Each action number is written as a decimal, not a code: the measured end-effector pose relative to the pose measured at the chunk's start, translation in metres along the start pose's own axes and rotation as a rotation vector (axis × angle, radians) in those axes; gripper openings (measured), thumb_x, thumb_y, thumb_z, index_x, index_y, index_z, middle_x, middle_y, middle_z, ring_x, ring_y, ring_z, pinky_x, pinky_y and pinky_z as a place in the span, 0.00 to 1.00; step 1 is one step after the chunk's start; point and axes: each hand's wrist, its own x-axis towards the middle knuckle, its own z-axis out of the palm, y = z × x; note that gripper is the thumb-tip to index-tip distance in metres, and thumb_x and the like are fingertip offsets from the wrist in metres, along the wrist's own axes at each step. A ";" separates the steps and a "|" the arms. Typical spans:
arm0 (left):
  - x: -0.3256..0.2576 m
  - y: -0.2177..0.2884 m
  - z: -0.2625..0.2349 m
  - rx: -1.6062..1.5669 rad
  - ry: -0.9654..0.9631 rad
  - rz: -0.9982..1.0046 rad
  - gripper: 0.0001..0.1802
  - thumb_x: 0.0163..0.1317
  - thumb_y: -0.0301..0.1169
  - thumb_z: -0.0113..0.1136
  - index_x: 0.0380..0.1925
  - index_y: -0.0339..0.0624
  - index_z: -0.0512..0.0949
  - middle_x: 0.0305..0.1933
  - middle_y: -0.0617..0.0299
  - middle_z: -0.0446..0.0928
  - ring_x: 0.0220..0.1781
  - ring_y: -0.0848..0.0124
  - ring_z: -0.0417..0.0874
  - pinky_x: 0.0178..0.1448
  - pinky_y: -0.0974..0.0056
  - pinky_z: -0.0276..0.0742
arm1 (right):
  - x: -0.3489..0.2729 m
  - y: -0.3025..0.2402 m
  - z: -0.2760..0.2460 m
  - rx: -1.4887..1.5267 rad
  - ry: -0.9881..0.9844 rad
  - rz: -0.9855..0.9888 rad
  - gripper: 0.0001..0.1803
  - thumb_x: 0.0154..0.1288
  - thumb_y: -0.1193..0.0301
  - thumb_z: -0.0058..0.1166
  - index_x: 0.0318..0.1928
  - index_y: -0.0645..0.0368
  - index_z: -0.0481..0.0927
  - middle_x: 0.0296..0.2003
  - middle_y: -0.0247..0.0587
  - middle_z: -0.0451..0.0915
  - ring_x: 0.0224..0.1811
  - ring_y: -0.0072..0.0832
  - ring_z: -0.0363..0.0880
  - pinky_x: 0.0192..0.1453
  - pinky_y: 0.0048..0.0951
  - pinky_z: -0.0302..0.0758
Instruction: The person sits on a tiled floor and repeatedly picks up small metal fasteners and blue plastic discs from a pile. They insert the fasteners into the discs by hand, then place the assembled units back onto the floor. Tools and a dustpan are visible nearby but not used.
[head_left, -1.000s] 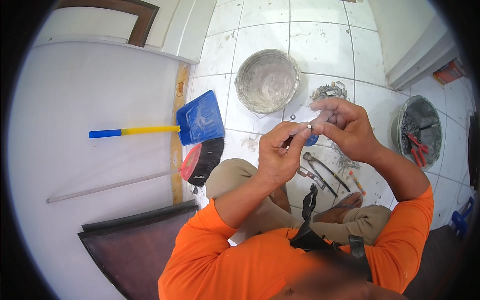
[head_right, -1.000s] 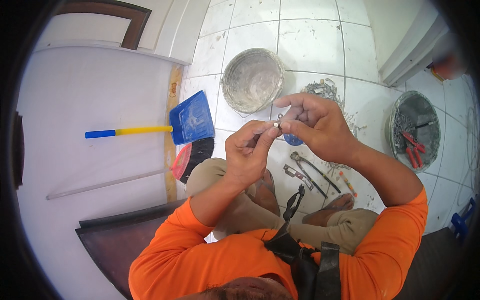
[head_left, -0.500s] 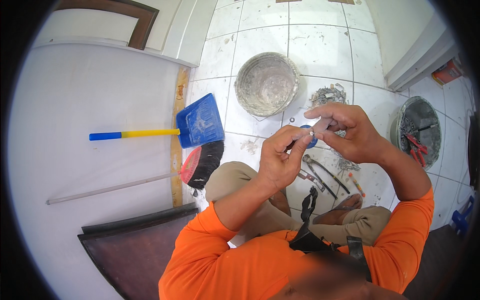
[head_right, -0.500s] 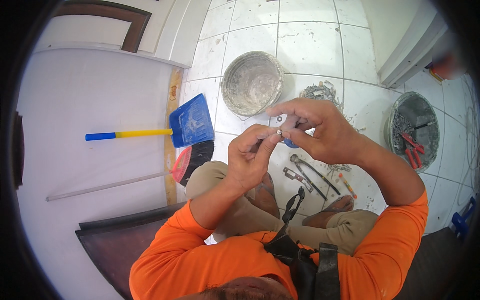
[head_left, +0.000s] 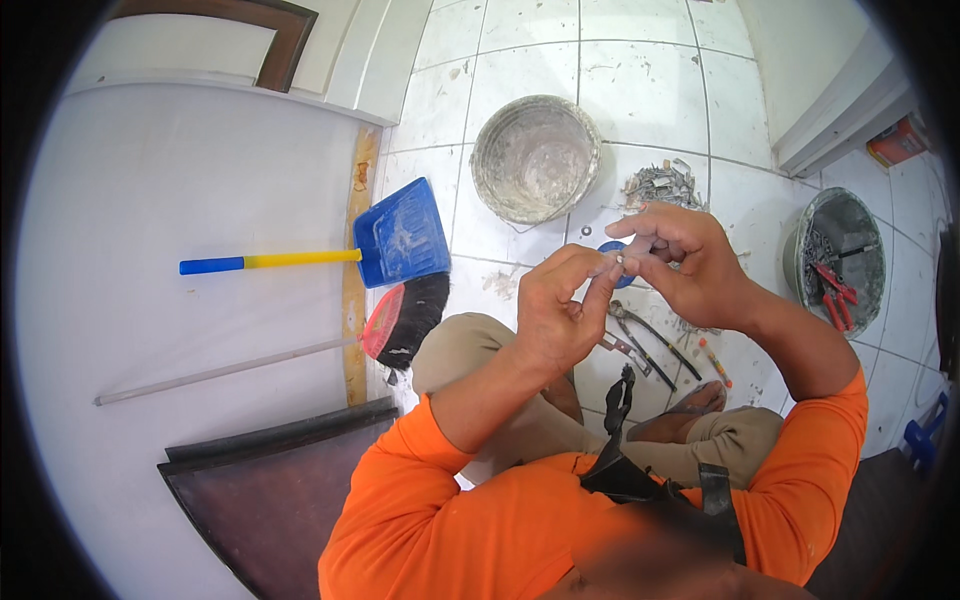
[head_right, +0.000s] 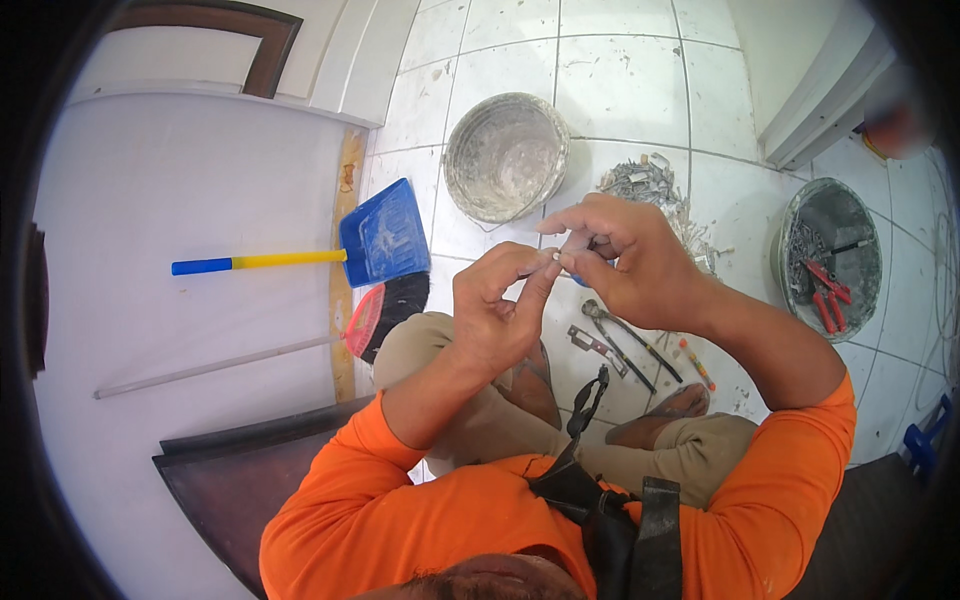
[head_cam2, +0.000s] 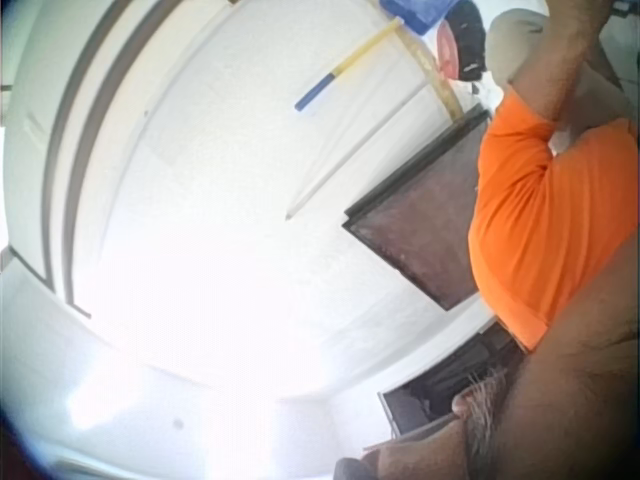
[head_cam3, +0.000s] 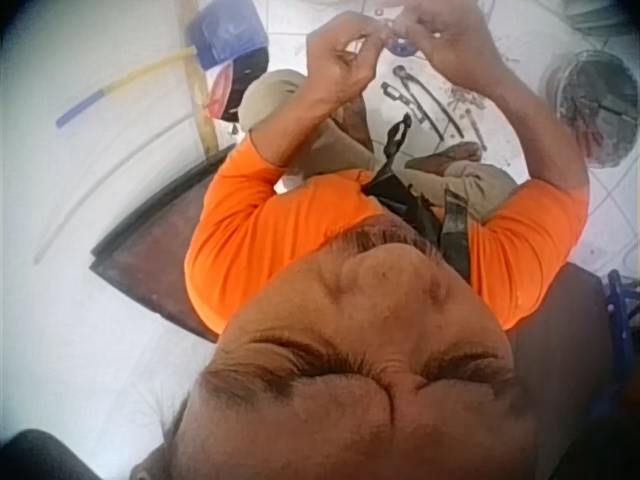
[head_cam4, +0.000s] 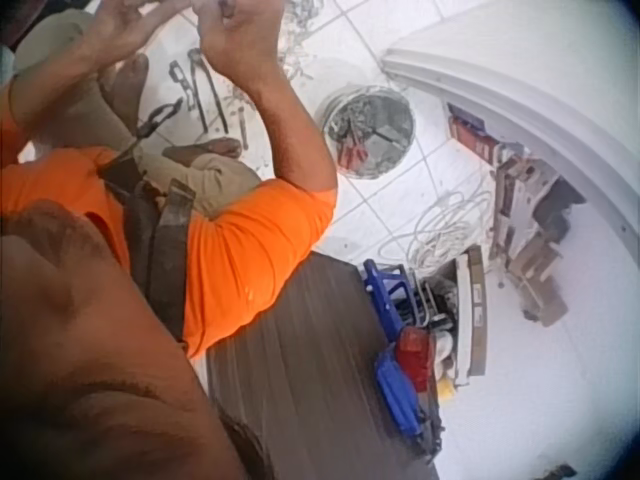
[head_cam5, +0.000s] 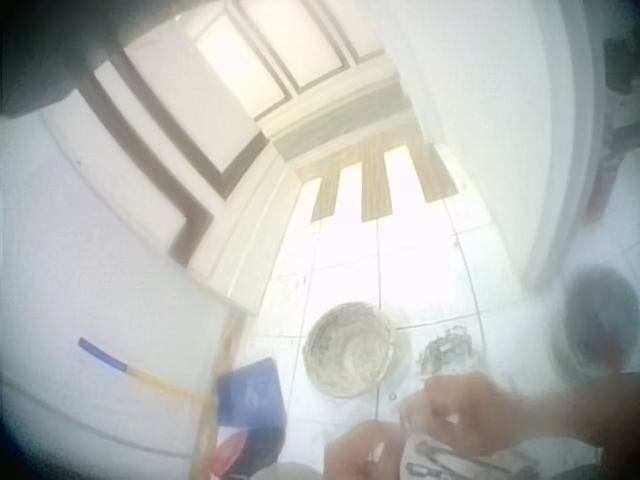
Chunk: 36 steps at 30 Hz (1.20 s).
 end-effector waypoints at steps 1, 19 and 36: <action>0.000 -0.001 0.000 -0.001 0.000 -0.002 0.03 0.66 0.20 0.67 0.39 0.33 0.85 0.35 0.50 0.84 0.32 0.59 0.86 0.36 0.63 0.79 | -0.001 0.002 0.002 0.062 0.017 0.044 0.16 0.68 0.83 0.58 0.55 0.65 0.83 0.34 0.36 0.81 0.33 0.17 0.79 0.38 0.22 0.77; -0.004 -0.002 0.002 -0.358 -0.074 -0.244 0.08 0.76 0.22 0.60 0.49 0.29 0.83 0.46 0.56 0.84 0.50 0.72 0.85 0.55 0.68 0.80 | 0.004 -0.016 -0.017 -0.003 -0.086 -0.060 0.18 0.69 0.84 0.57 0.59 0.65 0.82 0.39 0.39 0.83 0.39 0.19 0.84 0.44 0.23 0.82; -0.004 0.001 -0.001 -0.294 -0.138 -0.218 0.07 0.75 0.22 0.61 0.48 0.31 0.84 0.44 0.57 0.84 0.45 0.75 0.82 0.48 0.70 0.76 | 0.003 -0.022 -0.022 -0.081 -0.106 -0.075 0.17 0.66 0.83 0.60 0.55 0.63 0.84 0.34 0.39 0.83 0.36 0.21 0.84 0.43 0.25 0.81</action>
